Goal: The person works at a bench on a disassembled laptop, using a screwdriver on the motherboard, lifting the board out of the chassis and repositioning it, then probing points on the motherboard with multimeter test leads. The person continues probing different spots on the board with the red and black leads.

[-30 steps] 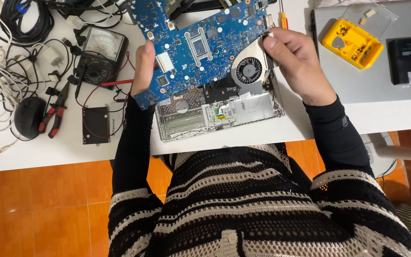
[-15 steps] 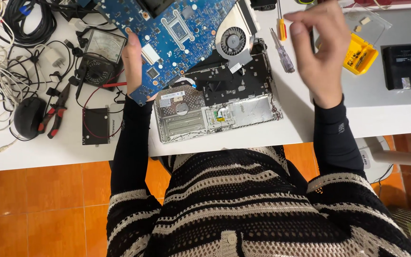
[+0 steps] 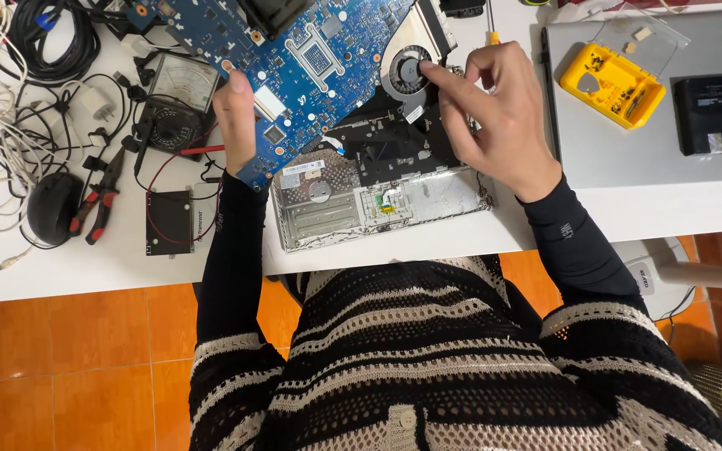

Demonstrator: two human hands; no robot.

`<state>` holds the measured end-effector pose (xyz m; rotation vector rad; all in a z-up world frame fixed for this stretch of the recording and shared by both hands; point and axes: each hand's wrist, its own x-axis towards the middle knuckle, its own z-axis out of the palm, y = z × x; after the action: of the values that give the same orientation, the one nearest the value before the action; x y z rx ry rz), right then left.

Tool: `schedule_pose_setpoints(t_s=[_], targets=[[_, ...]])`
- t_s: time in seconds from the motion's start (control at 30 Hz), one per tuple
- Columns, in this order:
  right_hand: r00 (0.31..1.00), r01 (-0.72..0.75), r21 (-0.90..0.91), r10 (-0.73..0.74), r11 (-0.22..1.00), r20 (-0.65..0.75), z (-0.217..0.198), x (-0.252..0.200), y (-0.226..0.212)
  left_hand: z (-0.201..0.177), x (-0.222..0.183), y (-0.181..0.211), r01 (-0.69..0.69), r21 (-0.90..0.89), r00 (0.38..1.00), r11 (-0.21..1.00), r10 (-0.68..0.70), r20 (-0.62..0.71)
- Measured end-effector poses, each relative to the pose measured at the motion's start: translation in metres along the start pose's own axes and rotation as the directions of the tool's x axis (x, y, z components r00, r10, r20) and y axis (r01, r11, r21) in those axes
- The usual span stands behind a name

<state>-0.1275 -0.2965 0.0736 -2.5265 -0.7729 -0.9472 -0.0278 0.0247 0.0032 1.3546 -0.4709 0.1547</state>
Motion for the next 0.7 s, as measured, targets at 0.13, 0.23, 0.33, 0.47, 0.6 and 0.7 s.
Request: schedule_pose_setpoints(t_s=[0.13,0.23,0.33,0.47,0.6,0.7], targets=[[1.000,-0.005,0.024,0.005,1.000,0.011,0.003,0.003,-0.003,0.002,0.002,0.003,0.019,-0.025,1.000,0.999,-0.019,-0.007],[0.999,0.036,0.008,-0.036,0.999,0.021,0.004,0.006,-0.007,-0.001,0.002,-0.006,0.037,-0.035,0.999,0.999,-0.038,-0.010],[0.998,0.062,-0.013,-0.062,0.998,0.022,0.005,0.008,-0.009,-0.011,0.001,-0.031,0.051,-0.051,0.999,0.997,-0.052,-0.009],[0.999,0.027,-0.071,-0.029,0.997,-0.019,0.002,0.003,-0.002,-0.002,0.002,-0.024,0.099,-0.141,0.993,0.985,-0.106,-0.045],[0.999,0.014,-0.052,-0.016,0.999,-0.032,0.001,0.004,0.000,0.004,0.002,-0.004,0.099,-0.149,0.994,0.984,-0.106,-0.041],[0.996,0.090,-0.025,-0.089,0.996,0.006,-0.002,0.014,-0.009,0.005,0.000,0.000,0.065,-0.108,0.998,0.992,-0.063,0.017]])
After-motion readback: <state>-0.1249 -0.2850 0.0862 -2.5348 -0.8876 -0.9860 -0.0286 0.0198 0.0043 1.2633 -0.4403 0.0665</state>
